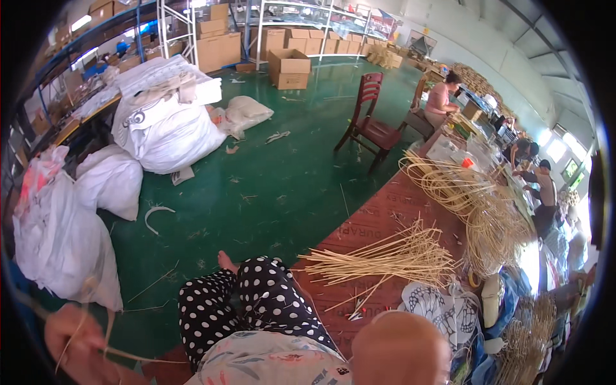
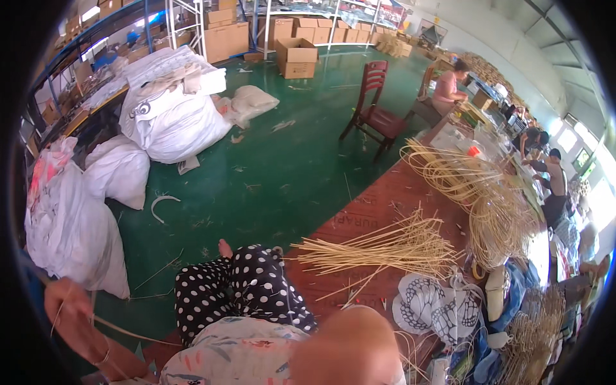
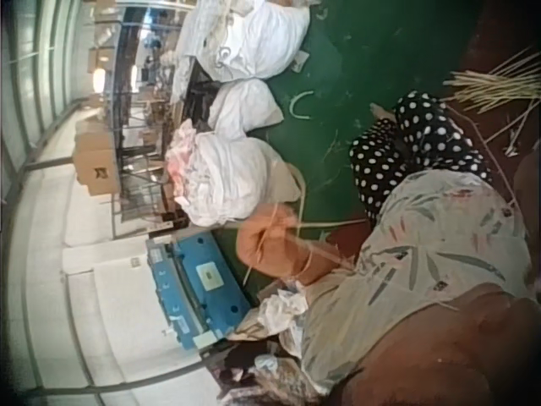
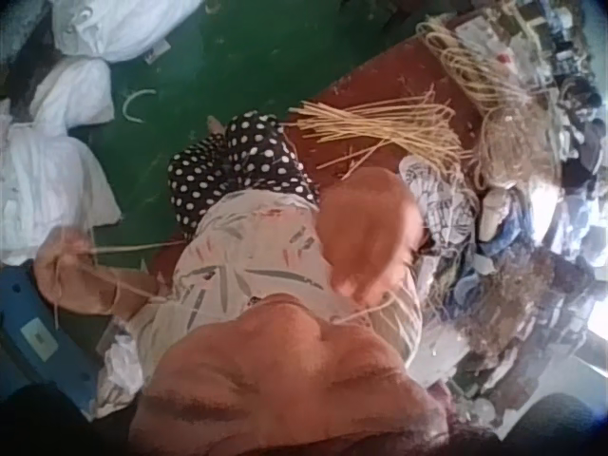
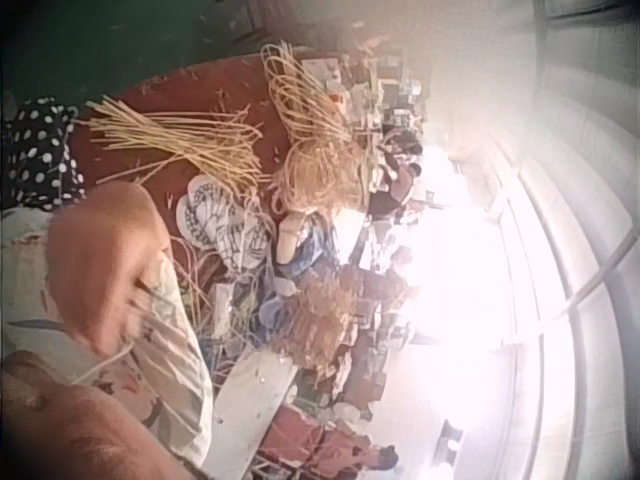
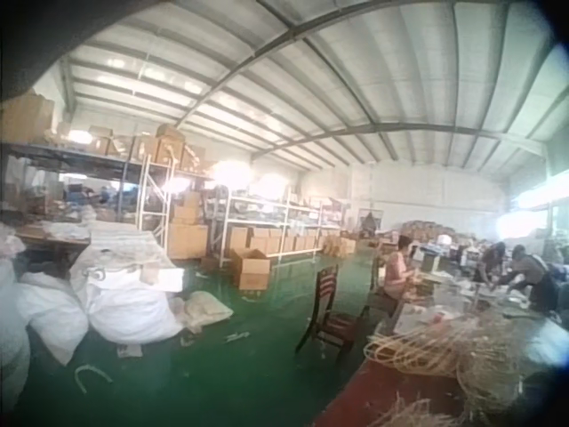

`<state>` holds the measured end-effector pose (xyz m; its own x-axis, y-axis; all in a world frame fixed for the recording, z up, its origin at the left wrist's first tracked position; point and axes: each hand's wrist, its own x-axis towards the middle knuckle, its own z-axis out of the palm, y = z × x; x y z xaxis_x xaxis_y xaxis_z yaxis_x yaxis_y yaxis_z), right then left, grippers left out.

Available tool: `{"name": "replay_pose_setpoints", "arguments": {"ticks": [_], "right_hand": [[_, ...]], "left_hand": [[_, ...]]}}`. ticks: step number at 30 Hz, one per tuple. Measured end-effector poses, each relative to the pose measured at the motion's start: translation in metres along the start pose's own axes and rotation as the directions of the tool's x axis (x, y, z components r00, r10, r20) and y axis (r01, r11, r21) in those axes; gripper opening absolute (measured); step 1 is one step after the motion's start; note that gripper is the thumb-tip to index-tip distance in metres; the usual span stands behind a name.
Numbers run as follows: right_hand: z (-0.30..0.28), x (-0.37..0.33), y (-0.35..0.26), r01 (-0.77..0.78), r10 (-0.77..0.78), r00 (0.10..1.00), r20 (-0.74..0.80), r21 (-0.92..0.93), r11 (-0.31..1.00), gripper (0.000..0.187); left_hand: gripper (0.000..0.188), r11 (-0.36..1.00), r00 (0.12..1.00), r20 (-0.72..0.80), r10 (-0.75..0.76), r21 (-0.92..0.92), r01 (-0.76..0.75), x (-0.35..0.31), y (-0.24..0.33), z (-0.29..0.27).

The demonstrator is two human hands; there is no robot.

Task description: The person sits on a red mat on the floor and weaves thin bamboo strips together by hand. They repeatedly wrap a flexible strip around a bundle of straight bamboo sticks to create a woven structure. The person works continuously on the same item, manipulating the bamboo with both hands.

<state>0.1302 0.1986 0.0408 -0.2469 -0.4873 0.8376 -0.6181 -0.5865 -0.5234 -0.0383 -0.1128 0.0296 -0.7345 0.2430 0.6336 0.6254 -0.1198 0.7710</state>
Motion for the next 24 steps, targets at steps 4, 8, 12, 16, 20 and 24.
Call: {"name": "replay_pose_setpoints", "arguments": {"ticks": [4, 8, 12, 16, 20, 24], "right_hand": [[-0.006, -0.007, 0.068, -0.582, 0.262, 0.783, -0.564, -0.516, 0.629, 0.024], [0.014, 0.004, 0.098, -0.507, 0.370, 0.440, -0.818, 0.113, 0.854, 0.021], [0.034, 0.013, 0.076, 0.006, 0.512, 0.507, -0.694, 0.597, 0.802, 0.016], [0.020, 0.016, 0.069, -0.223, 0.292, 0.838, -0.462, 0.199, 0.954, 0.017], [0.022, 0.030, 0.038, -0.440, 0.287, 0.888, -0.360, -0.846, 0.301, 0.014], [0.030, 0.008, 0.072, -0.504, -0.110, 0.833, -0.542, -0.827, 0.249, 0.020]], "left_hand": [[0.007, 0.940, 0.893, 0.394, -0.218, 0.329, 0.085, 0.017, -0.015, 0.074], [0.012, 0.961, 0.757, 0.648, 0.086, 0.148, -0.235, 0.015, -0.023, 0.118], [0.010, 0.933, 0.706, 0.677, 0.207, 0.082, -0.352, 0.018, 0.013, 0.107], [0.011, 0.937, 0.739, 0.600, 0.306, -0.053, -0.346, 0.006, 0.026, 0.105], [0.015, 0.925, 0.706, 0.616, 0.349, -0.108, -0.363, 0.005, 0.030, 0.097], [0.017, 0.923, 0.678, 0.647, 0.350, -0.112, -0.369, 0.005, 0.031, 0.097]]}}
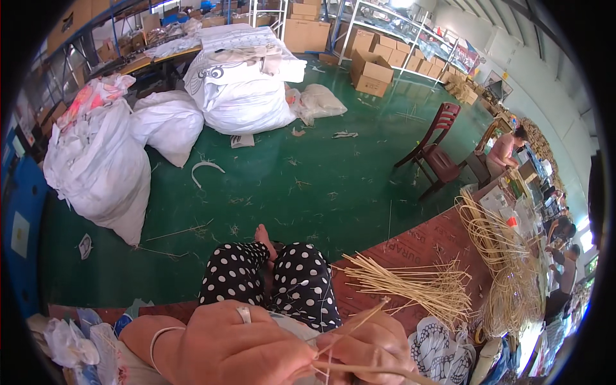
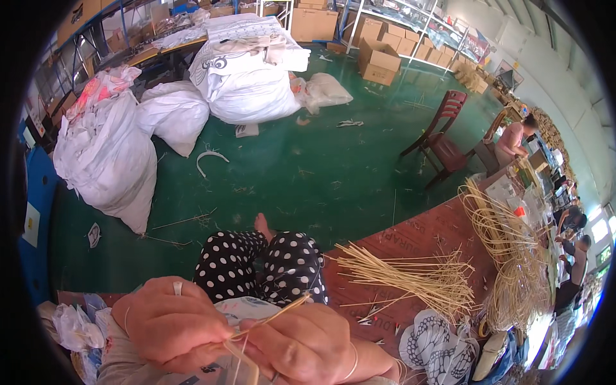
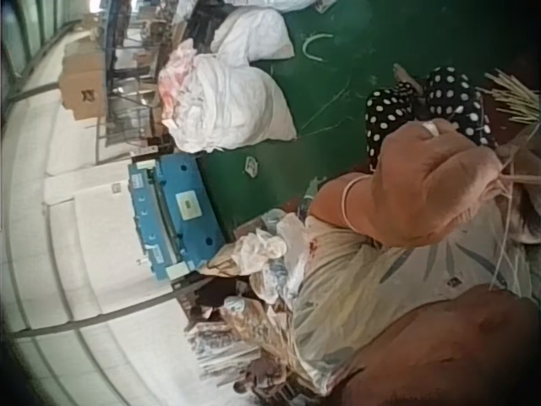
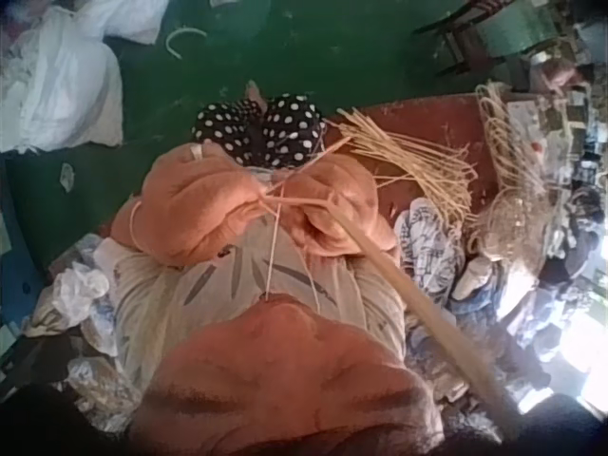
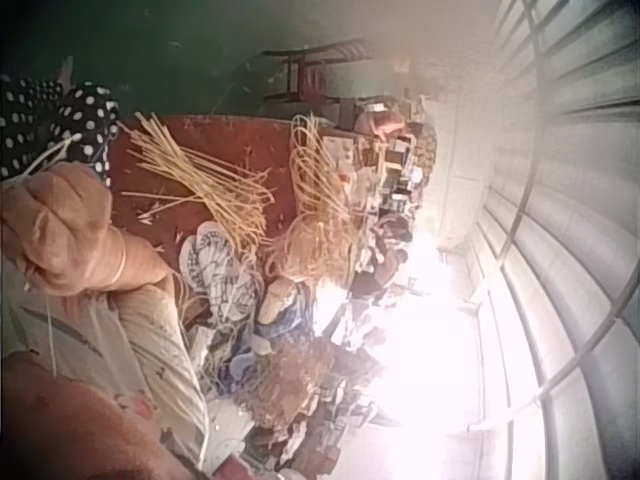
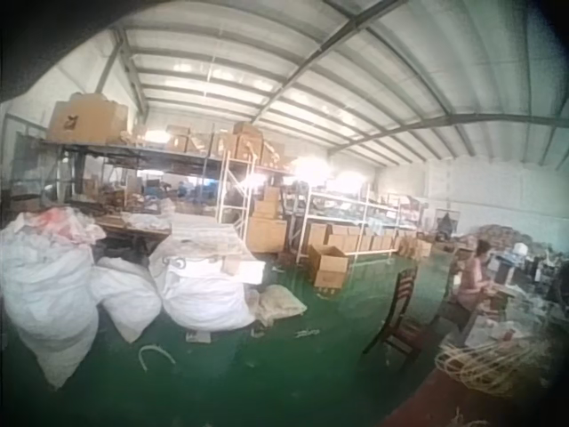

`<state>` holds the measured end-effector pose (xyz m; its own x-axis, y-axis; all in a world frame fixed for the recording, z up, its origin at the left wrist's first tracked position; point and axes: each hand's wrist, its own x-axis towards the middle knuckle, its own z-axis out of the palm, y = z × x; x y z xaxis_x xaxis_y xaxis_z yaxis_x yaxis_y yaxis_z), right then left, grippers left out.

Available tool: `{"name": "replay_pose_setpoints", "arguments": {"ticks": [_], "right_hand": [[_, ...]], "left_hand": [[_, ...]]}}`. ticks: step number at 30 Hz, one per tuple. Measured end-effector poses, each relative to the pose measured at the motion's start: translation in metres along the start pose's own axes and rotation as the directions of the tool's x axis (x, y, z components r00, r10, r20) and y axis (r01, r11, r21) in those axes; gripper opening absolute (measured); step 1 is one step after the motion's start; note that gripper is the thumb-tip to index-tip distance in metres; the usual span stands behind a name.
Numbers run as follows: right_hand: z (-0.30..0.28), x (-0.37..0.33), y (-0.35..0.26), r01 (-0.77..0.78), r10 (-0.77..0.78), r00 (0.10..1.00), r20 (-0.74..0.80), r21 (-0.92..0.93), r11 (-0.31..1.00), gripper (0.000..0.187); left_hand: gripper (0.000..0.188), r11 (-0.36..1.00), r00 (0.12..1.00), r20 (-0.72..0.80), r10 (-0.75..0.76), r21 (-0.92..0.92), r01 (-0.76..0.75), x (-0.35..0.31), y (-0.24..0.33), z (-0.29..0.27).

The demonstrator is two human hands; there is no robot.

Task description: The person sits on a red mat on the floor and weaves thin bamboo strips together by hand. They repeatedly wrap a flexible strip around a bundle of straight bamboo sticks to create a woven structure. The person works continuously on the same item, manipulating the bamboo with both hands.

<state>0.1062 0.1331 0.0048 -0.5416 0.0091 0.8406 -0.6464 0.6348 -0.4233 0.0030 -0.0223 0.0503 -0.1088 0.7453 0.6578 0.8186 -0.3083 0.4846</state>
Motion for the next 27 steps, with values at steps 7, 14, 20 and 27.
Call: {"name": "replay_pose_setpoints", "arguments": {"ticks": [7, 14, 20, 27], "right_hand": [[0.028, -0.007, 0.039, -0.195, 0.195, 0.981, 0.013, 0.060, 0.979, 0.021], [0.030, -0.010, 0.044, -0.341, 0.318, 0.938, 0.137, 0.194, 0.920, 0.011], [0.012, 0.000, 0.000, -0.447, 0.240, 0.874, 0.423, 0.893, 0.054, 0.013], [0.014, 0.002, 0.005, -0.285, -0.178, 0.946, 0.269, 0.956, -0.069, 0.020]], "left_hand": [[0.014, 0.969, 0.994, -0.080, -0.077, 0.228, 0.093, -0.017, -0.041, 0.023], [0.014, 0.966, 0.976, -0.172, -0.132, 0.199, 0.166, -0.018, -0.059, 0.030], [0.012, 0.983, 0.989, -0.120, -0.090, 0.149, 0.107, -0.008, -0.036, 0.018], [0.017, 1.000, 1.000, -0.003, 0.004, -0.006, -0.004, -0.005, -0.015, 0.009]]}}
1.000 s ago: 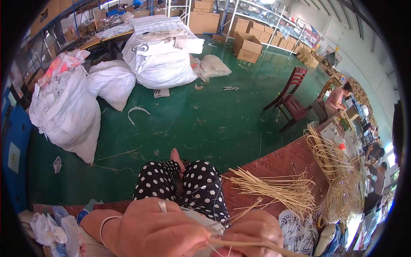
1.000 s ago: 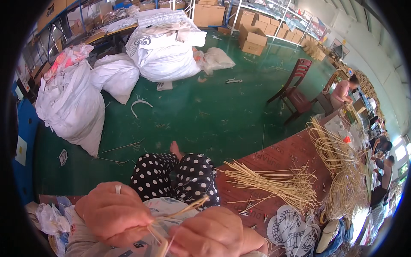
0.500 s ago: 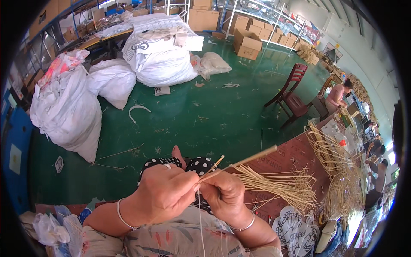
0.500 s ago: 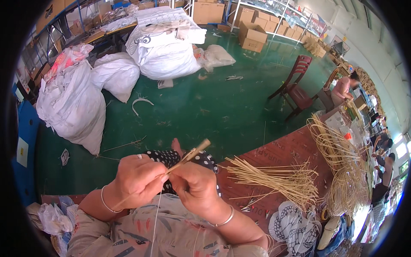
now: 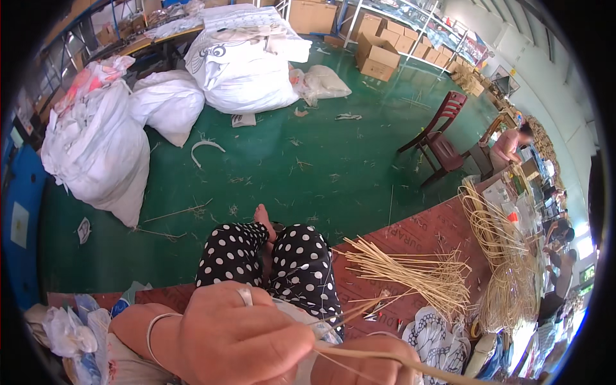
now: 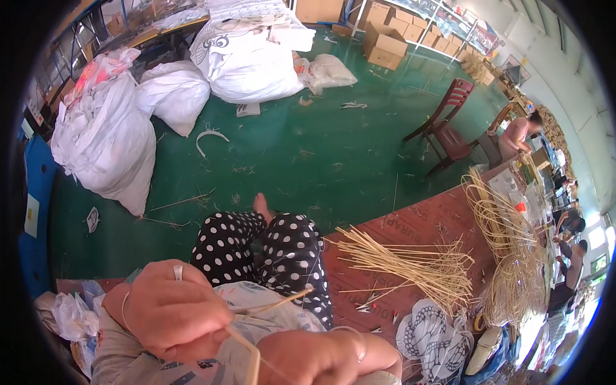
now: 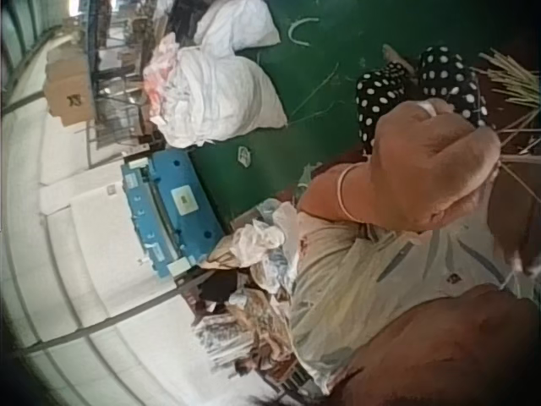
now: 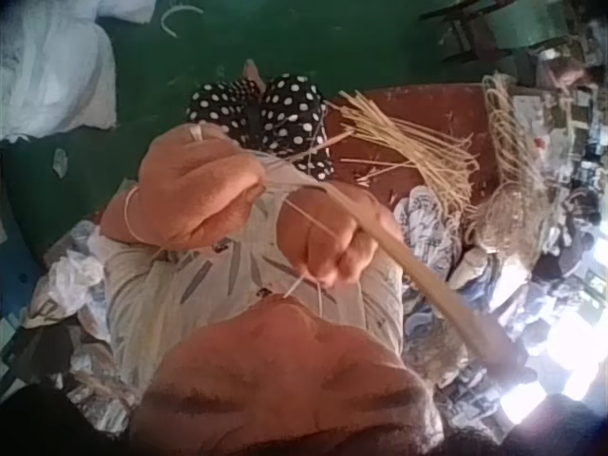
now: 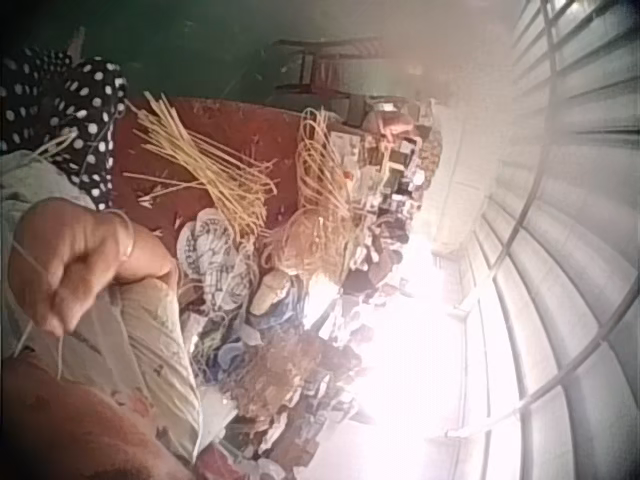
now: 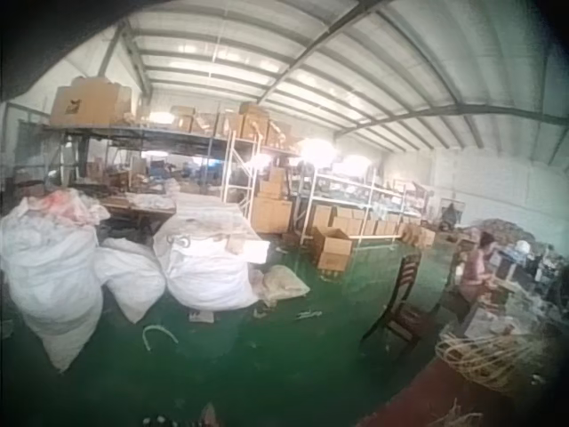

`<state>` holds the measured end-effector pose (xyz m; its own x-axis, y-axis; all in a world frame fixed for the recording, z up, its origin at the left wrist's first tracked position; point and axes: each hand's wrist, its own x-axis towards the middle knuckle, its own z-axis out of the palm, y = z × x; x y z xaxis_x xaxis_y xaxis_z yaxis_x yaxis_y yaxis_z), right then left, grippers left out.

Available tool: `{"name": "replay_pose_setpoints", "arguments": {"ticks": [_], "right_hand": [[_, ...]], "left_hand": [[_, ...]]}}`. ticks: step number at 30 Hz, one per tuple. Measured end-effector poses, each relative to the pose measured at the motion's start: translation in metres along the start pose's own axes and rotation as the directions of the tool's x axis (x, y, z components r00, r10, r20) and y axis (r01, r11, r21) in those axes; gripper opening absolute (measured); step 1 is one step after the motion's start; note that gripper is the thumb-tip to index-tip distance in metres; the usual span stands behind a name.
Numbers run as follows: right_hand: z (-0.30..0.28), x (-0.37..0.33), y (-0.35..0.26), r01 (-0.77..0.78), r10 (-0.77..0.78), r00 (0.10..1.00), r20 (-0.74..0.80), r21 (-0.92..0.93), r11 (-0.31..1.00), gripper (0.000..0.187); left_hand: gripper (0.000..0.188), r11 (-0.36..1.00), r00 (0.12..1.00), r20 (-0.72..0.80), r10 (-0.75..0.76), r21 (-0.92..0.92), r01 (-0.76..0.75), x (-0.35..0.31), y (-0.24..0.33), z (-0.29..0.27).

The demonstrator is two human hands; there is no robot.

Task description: The person sits on a red mat on the floor and weaves thin bamboo strips together by hand. They repeatedly wrap a flexible strip around a bundle of straight bamboo sticks to create a woven structure. The person works continuously on the same item, manipulating the bamboo with both hands.

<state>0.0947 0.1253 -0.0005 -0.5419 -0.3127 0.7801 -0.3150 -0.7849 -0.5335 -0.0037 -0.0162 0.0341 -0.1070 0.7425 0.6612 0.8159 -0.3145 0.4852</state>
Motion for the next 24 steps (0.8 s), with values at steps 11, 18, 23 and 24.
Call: {"name": "replay_pose_setpoints", "arguments": {"ticks": [11, 18, 23, 24], "right_hand": [[0.029, 0.002, -0.036, -0.227, -0.101, 0.973, -0.208, -0.942, -0.247, 0.013], [0.003, -0.010, -0.017, -0.416, -0.173, 0.867, -0.467, -0.871, 0.262, 0.030], [-0.008, -0.006, 0.001, -0.341, -0.277, 0.806, -0.523, -0.793, 0.505, 0.018], [-0.008, -0.008, 0.002, -0.345, -0.270, 0.795, -0.543, -0.771, 0.536, 0.016]], "left_hand": [[0.017, 0.999, 0.999, 0.005, 0.043, -0.003, -0.043, -0.001, 0.004, -0.002], [0.015, 0.995, 0.996, -0.054, -0.077, 0.052, 0.080, -0.009, -0.011, 0.009], [0.016, 0.990, 0.994, -0.066, -0.087, 0.109, 0.094, -0.006, -0.015, 0.015], [0.016, 0.984, 0.993, -0.057, -0.103, 0.138, 0.110, -0.006, -0.014, 0.015]]}}
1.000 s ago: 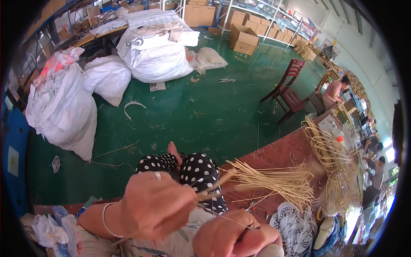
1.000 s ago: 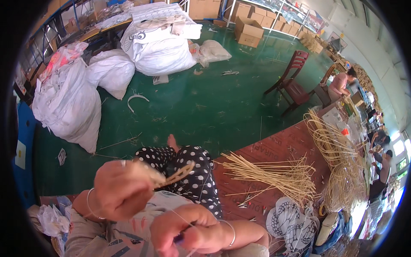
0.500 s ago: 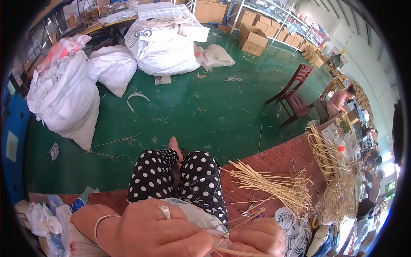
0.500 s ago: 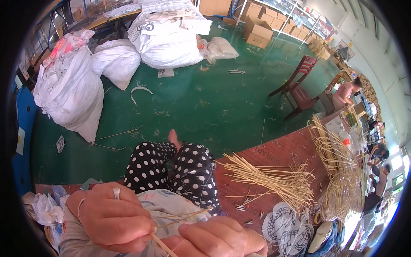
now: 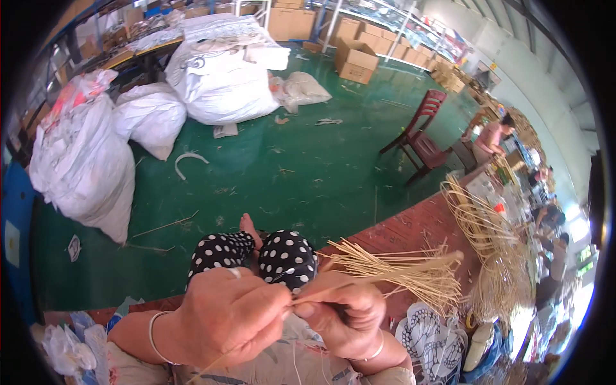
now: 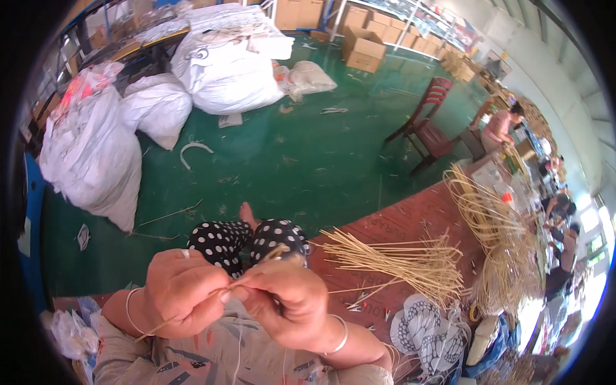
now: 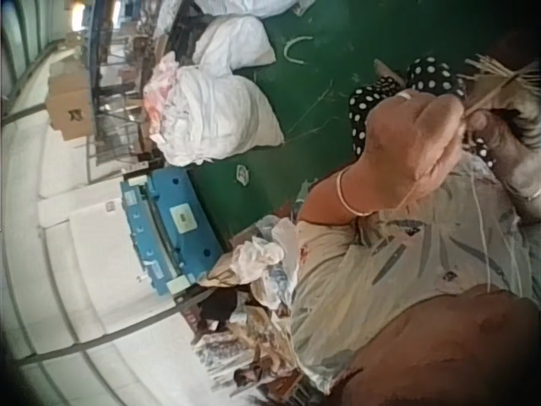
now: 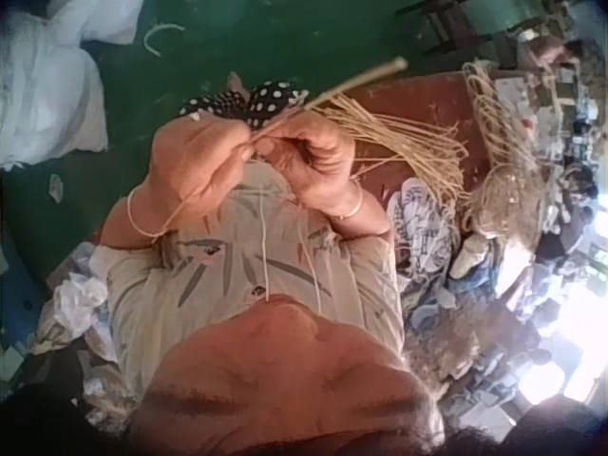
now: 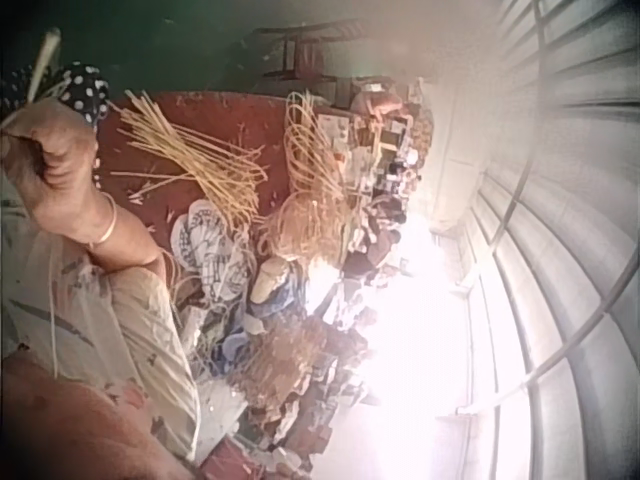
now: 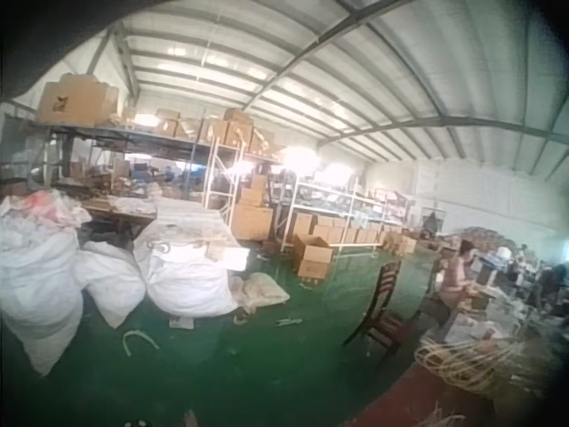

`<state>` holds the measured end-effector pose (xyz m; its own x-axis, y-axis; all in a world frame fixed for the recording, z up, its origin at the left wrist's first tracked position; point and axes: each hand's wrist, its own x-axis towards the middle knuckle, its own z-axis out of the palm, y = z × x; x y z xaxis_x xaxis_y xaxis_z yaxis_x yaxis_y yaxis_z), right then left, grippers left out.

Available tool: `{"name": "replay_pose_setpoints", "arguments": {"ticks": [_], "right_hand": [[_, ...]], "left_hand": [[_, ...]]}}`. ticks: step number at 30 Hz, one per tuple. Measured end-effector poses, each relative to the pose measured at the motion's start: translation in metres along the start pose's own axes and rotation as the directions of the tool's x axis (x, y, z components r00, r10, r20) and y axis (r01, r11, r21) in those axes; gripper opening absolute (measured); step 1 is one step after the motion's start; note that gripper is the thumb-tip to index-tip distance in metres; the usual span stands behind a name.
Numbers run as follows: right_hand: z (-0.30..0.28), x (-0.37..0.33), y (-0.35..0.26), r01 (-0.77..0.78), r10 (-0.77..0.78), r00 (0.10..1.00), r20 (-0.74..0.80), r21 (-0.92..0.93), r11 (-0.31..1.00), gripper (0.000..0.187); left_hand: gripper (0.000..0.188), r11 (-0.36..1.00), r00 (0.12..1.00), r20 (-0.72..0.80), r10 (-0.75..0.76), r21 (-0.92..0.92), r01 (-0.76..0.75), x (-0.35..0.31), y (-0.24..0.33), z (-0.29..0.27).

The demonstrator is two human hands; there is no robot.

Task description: The person sits on a red mat on the floor and weaves thin bamboo strips together by hand. They repeatedly wrap a flexible strip around a bundle of straight bamboo sticks to create a woven structure. The person works continuously on the same item, manipulating the bamboo with both hands.

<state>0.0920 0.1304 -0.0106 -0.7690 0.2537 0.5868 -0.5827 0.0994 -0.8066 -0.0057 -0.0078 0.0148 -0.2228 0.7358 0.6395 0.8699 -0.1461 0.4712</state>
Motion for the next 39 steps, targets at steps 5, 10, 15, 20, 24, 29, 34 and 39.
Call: {"name": "replay_pose_setpoints", "arguments": {"ticks": [5, 10, 15, 20, 24, 29, 34, 39], "right_hand": [[-0.007, -0.013, 0.013, -0.165, 0.166, 0.986, 0.015, -0.062, 0.984, 0.010], [-0.002, -0.025, 0.044, -0.342, 0.353, 0.935, -0.036, 0.172, 0.924, 0.006], [0.001, -0.032, 0.048, -0.204, 0.238, 0.961, -0.137, 0.225, 0.953, 0.005], [0.003, -0.031, 0.042, -0.135, 0.154, 0.973, -0.170, 0.118, 0.984, 0.007], [-0.001, -0.032, 0.037, -0.175, 0.179, 0.967, -0.179, 0.040, 0.984, 0.009], [-0.013, -0.025, 0.028, -0.095, 0.101, 0.992, 0.069, -0.079, 0.992, 0.008], [0.003, -0.008, -0.006, -0.252, 0.081, 0.946, 0.314, 0.555, 0.793, 0.015], [-0.001, -0.003, -0.012, -0.528, -0.057, 0.801, 0.597, 0.747, 0.404, 0.018]], "left_hand": [[0.015, 0.995, 0.999, 0.041, -0.008, 0.101, 0.004, 0.001, 0.000, 0.008], [0.013, 0.988, 0.999, 0.047, -0.001, 0.152, -0.006, 0.001, -0.006, 0.021], [0.012, 0.991, 0.996, 0.084, 0.011, 0.135, -0.023, 0.005, -0.006, 0.026], [0.011, 0.985, 0.998, 0.053, 0.030, 0.170, -0.039, 0.004, -0.003, 0.023], [0.011, 0.996, 0.998, 0.070, -0.005, 0.087, -0.001, 0.007, -0.009, 0.024], [0.013, 0.997, 0.999, -0.010, -0.034, 0.065, 0.035, 0.004, -0.022, 0.016], [0.017, 0.997, 0.998, -0.019, -0.055, 0.048, 0.056, 0.005, -0.018, 0.008], [0.017, 0.995, 0.998, 0.046, 0.053, -0.082, -0.049, 0.008, 0.005, -0.010]]}}
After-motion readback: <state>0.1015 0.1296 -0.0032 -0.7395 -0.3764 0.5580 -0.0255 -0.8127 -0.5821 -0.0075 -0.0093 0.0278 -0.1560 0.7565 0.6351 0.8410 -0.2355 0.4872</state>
